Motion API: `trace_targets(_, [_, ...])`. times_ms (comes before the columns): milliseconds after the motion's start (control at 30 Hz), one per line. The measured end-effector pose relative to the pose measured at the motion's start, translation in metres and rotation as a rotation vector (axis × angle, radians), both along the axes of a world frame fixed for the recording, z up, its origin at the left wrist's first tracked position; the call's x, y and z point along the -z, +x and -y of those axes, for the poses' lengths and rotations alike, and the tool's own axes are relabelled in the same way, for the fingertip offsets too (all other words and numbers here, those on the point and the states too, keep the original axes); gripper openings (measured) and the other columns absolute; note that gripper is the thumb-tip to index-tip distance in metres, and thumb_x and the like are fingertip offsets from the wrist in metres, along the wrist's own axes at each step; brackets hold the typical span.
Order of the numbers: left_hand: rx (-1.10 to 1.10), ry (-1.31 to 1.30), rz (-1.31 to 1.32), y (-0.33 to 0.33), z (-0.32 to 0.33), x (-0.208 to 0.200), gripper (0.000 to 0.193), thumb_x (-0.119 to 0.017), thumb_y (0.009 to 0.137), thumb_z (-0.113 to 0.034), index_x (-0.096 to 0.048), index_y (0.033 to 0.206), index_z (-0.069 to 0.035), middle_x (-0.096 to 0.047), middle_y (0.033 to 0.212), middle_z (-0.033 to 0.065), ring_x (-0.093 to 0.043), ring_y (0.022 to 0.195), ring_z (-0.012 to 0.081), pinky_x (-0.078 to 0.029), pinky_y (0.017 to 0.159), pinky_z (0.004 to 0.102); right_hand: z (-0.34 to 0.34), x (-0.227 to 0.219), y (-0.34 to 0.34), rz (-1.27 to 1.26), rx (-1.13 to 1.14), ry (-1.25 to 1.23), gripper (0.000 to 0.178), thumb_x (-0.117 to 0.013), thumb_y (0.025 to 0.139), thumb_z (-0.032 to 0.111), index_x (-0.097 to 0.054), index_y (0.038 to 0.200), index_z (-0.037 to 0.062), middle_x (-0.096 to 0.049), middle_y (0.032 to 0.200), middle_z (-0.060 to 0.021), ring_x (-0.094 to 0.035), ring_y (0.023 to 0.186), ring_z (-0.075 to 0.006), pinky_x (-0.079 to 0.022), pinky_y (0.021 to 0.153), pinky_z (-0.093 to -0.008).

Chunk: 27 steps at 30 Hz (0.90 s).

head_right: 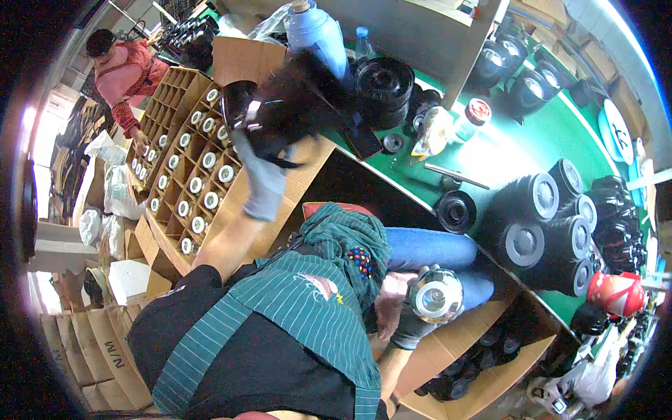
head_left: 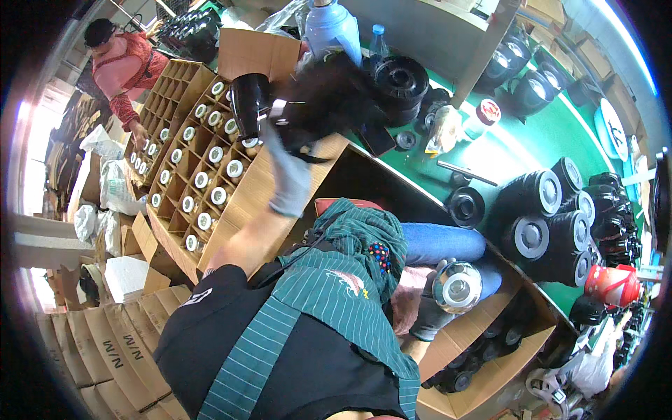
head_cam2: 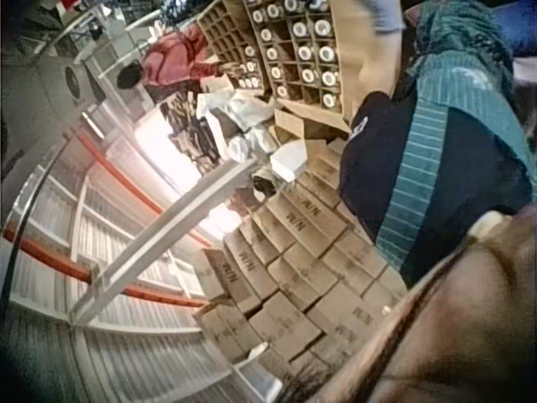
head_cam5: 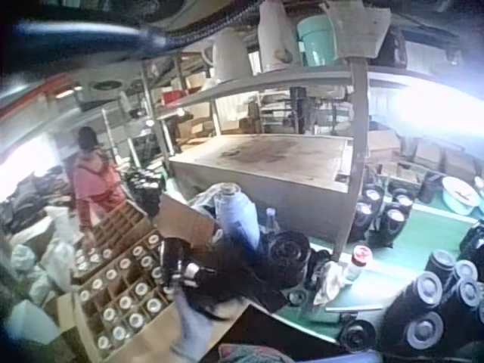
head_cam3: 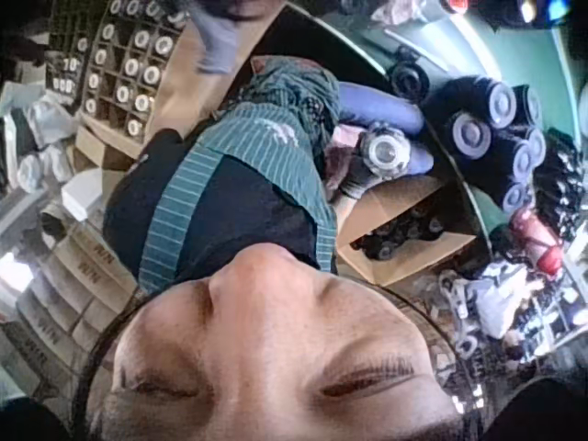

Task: The person sits on the floor and repeatedly picks up black plastic containers, places lids on them, and uses a metal rod to press the lids into place. The person then places the assembled containers into a cardboard box.

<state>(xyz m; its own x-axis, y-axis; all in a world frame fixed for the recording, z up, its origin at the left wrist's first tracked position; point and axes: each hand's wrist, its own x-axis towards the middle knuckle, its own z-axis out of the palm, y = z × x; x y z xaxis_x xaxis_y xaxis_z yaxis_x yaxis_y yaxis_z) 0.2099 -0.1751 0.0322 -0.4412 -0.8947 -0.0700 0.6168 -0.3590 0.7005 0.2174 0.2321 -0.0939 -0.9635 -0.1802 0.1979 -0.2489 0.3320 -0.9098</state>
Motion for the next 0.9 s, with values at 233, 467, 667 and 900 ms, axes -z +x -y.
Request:
trace_targets(233, [-0.976, 0.146, 0.301, 0.055, 0.241, 0.074, 0.085, -0.057, 0.098, -0.075, -0.053, 0.153, -0.01, -0.056, 0.156, 0.0132, -0.061, 0.131, 0.0348, -0.053, 0.104, 0.0483, 0.038, -0.001, -0.024, 0.166, -0.106, -0.207, 0.058, -0.058, 0.108, 0.019, -0.041, 0.162, 0.005, -0.048, 0.165, -0.0143, -0.048, 0.151, -0.03, -0.043, 0.123, -0.0474])
trace_targets(467, [-0.234, 0.293, 0.5, 0.108, 0.332, 0.122, 0.089, -0.053, 0.096, -0.078, -0.057, 0.154, -0.01, -0.06, 0.153, 0.0135, -0.063, 0.131, 0.0353, -0.05, 0.112, 0.0524, 0.105, -0.015, -0.046, 0.042, -0.187, 0.162, 0.057, -0.067, 0.103, 0.038, -0.053, 0.154, 0.0157, -0.059, 0.155, -0.0053, -0.052, 0.145, -0.0248, -0.03, 0.126, -0.0521])
trace_targets(667, [-0.434, -0.288, 1.121, 0.07, 0.224, 0.109, 0.082, -0.07, 0.095, -0.064, -0.056, 0.139, 0.005, -0.066, 0.13, 0.0175, -0.065, 0.109, 0.0337, -0.053, 0.097, 0.0483, 0.165, -0.022, -0.061, 0.77, -0.103, -0.886, 0.067, -0.048, 0.106, 0.063, -0.053, 0.154, 0.015, -0.055, 0.158, -0.0089, -0.051, 0.145, -0.0292, -0.033, 0.125, -0.0559])
trace_targets(900, [0.684, -0.98, 0.504, 0.058, 0.011, 0.0, 0.114, -0.101, 0.072, -0.03, -0.038, 0.164, -0.007, -0.045, 0.165, 0.0174, -0.045, 0.152, 0.0288, -0.038, 0.126, 0.0439, 0.244, -0.034, -0.062, 0.868, -0.217, -0.889, 0.069, -0.043, 0.109, 0.064, -0.051, 0.154, 0.0116, -0.058, 0.151, -0.0094, -0.054, 0.14, -0.0273, -0.044, 0.116, -0.0477])
